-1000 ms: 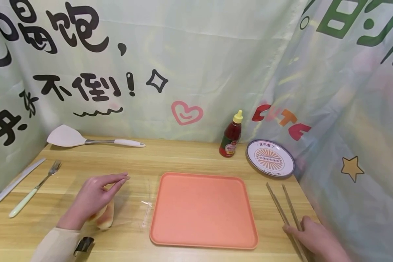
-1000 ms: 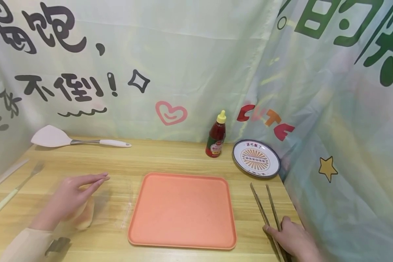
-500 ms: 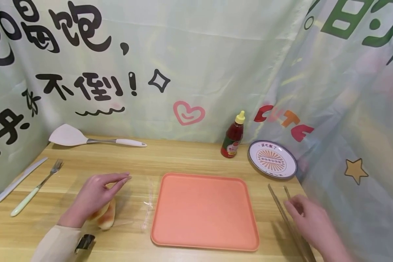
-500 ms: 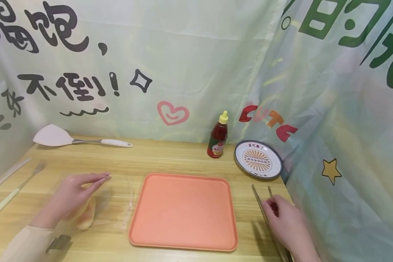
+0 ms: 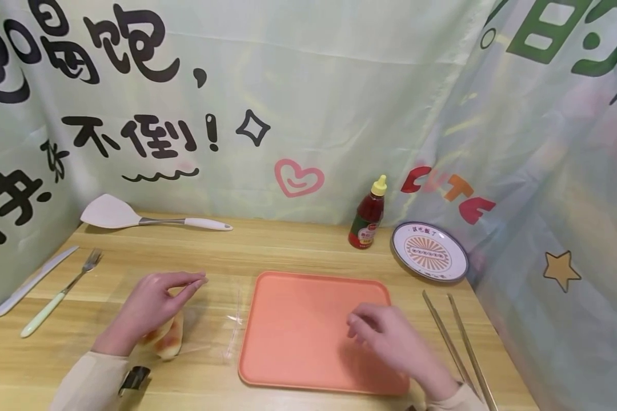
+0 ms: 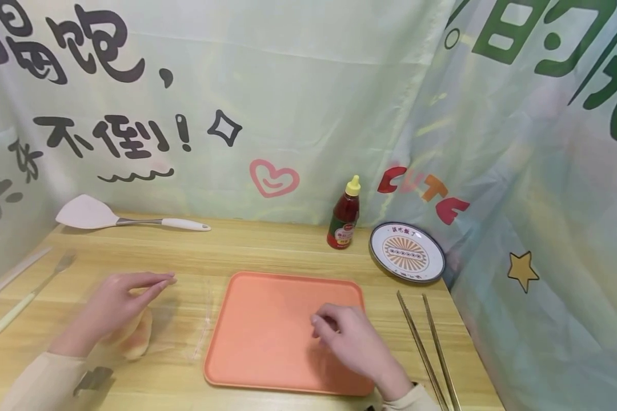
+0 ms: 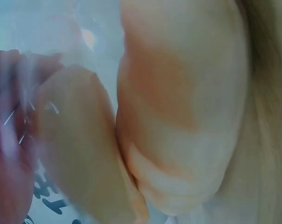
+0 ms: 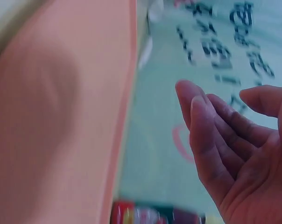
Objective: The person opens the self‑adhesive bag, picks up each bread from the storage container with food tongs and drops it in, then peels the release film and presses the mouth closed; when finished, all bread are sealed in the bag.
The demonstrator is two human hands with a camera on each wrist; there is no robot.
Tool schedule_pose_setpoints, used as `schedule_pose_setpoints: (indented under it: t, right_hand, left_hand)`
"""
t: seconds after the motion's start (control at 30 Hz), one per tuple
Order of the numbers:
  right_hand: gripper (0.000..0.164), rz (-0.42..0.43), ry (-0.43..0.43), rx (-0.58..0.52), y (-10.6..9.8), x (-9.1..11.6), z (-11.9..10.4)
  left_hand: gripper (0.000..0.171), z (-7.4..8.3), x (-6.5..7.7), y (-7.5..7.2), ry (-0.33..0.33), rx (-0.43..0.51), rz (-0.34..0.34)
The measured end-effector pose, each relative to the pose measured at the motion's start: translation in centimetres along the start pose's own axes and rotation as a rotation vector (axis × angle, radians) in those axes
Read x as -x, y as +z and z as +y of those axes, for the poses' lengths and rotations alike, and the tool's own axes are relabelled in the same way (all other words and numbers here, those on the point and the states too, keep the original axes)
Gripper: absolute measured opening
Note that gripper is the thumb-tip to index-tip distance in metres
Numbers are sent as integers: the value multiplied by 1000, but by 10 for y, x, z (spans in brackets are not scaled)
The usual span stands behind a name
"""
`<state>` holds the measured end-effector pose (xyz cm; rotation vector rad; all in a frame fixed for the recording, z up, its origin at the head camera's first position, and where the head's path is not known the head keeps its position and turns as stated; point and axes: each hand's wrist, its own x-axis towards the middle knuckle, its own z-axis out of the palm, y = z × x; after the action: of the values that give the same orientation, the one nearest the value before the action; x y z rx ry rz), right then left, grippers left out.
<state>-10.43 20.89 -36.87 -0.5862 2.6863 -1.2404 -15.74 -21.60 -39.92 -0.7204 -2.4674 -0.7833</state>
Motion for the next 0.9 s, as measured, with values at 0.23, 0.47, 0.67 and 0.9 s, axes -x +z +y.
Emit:
schedule_pose_setpoints:
  t: [0.23,0.47,0.67,0.9]
  right_hand:
    - [25,-66,-80,-15,50,-25,-15]
    - [33,-87,-127,-69,96,-41,-31]
    - [38,-181,-164,-34,130,-50,-49]
    - [44,-178,-142,-41,152,-52,-77]
  left_hand:
    - [15,0,0,0,-21,9,-27]
    - [15,-3,1,0,-3,21,-8]
    - [17,-2,1,0,24,10,39]
    - [17,-2,0,0,62,6,61]
